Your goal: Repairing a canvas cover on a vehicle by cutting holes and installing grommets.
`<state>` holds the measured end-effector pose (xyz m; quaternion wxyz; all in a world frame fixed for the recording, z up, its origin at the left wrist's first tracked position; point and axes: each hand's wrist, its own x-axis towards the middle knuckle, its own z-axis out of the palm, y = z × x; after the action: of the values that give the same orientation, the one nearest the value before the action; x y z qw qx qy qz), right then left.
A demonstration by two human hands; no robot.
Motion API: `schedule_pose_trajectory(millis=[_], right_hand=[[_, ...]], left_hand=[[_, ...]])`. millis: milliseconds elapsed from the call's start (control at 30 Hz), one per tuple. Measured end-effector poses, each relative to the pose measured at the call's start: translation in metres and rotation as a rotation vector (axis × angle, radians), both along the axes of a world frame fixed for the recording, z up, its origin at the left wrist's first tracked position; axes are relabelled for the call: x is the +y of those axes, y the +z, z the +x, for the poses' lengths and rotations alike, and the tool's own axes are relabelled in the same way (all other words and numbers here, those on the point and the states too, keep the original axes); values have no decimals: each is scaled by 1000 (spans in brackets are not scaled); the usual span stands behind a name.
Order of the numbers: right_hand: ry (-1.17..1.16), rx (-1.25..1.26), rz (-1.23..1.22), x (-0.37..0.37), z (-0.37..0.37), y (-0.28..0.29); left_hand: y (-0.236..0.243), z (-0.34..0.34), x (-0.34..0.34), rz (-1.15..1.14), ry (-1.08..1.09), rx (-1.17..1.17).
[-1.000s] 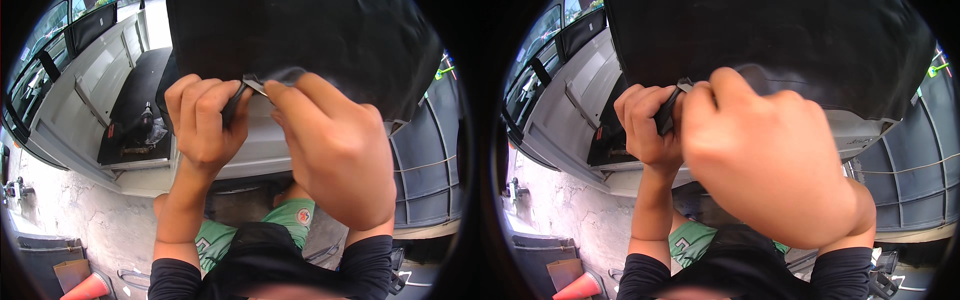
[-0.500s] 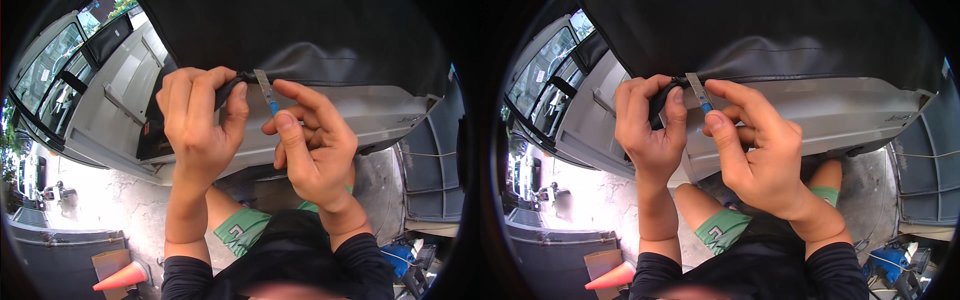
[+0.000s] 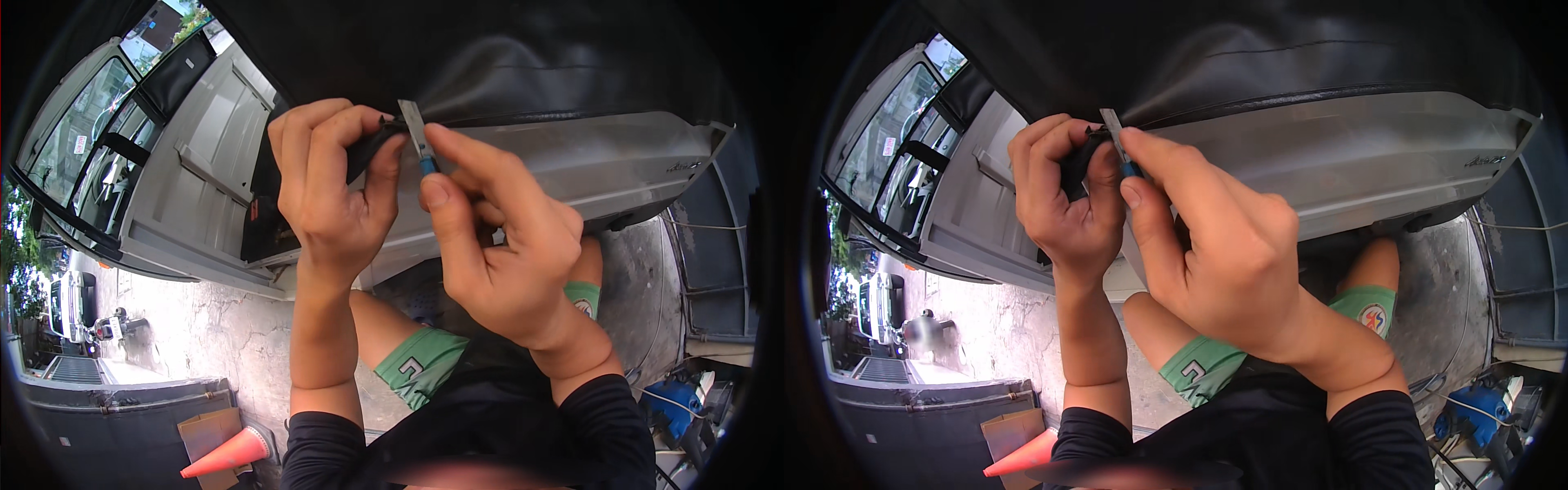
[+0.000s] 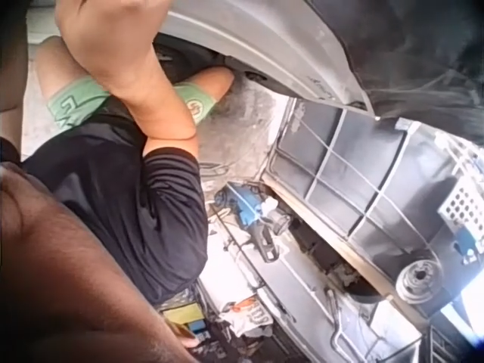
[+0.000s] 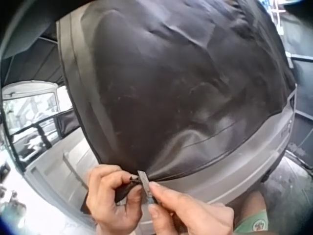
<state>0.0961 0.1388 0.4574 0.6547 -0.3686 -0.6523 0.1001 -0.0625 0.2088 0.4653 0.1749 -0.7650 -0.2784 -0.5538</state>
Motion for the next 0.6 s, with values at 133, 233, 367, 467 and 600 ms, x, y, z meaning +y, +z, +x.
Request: schedule_pose_trajectory(millis=[133, 233, 367, 467, 600], right_hand=[[-21, -3, -16, -5, -5, 0], [-16, 14, 39, 7, -8, 2], [-50, 70, 89, 5, -21, -9], [-86, 31, 95, 3, -20, -12], [-96, 31, 163, 16, -26, -6]], left_hand=[[-1, 0, 5, 42, -53, -7], [1, -2, 5, 35, -87, -9], [1, -7, 8, 22, -106, -37], [0, -7, 11, 37, -121, -27], [2, -13, 11, 47, -120, 2]])
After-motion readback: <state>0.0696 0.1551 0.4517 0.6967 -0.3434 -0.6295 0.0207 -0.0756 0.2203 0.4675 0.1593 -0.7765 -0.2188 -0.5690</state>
